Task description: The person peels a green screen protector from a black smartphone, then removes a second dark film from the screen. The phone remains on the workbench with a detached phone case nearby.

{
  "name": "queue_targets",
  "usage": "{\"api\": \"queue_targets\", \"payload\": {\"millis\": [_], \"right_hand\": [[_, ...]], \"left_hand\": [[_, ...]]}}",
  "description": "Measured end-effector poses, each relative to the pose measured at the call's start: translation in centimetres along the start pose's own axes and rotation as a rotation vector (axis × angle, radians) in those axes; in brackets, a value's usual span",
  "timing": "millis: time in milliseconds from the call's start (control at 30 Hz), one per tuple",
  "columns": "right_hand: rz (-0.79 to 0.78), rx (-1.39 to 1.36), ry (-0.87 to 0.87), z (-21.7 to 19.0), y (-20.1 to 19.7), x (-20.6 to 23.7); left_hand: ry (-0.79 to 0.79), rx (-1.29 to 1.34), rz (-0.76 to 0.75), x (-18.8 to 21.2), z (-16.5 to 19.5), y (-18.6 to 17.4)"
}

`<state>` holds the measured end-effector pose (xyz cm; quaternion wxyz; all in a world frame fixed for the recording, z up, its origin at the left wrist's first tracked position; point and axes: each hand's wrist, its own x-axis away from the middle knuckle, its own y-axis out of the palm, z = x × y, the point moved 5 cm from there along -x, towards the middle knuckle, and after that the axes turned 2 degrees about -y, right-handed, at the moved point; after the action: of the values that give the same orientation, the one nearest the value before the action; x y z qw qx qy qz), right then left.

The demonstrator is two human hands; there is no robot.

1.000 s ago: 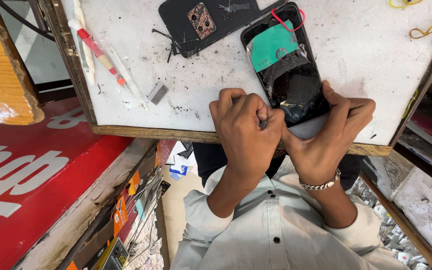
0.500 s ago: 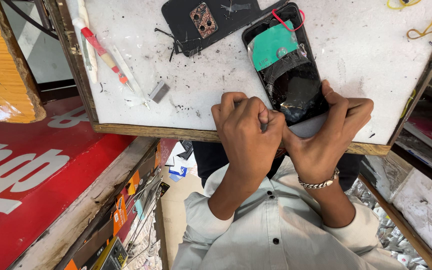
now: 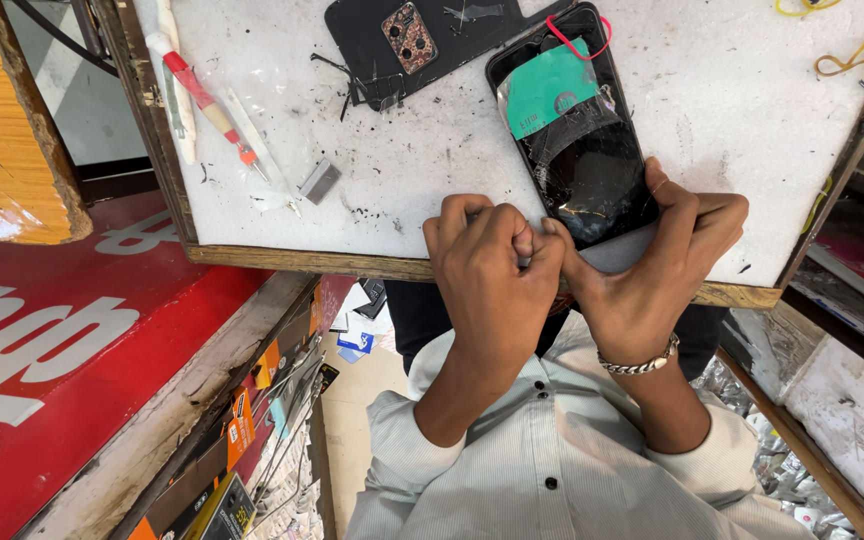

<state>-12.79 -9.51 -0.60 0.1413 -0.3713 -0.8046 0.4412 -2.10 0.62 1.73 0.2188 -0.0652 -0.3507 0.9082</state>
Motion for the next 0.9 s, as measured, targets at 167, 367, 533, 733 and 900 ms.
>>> {"api": "queue_targets", "payload": {"millis": [167, 367, 533, 733, 900], "right_hand": [[-0.014, 0.01, -0.005, -0.2, -0.2, -0.1], [-0.01, 0.006, -0.016, 0.0, -0.1, 0.1], [0.016, 0.042, -0.042, 0.1, 0.0, 0.2], [0.017, 0.007, -0.139, -1.0, -1.3, 0.4], [0.015, -0.116, -0.124, -1.0, -2.9, 0.5]], "left_hand": [[0.005, -0.002, -0.029, 0.5, -0.2, -0.7], [0.018, 0.007, -0.092, 2.2, -0.7, -1.9], [-0.009, 0.129, -0.173, 5.5, -1.5, -5.6], [-0.109, 0.098, -0.18, 9.3, -4.8, -10.5], [-0.215, 0.136, -0.102, 11.5, -7.4, -12.0]]}}
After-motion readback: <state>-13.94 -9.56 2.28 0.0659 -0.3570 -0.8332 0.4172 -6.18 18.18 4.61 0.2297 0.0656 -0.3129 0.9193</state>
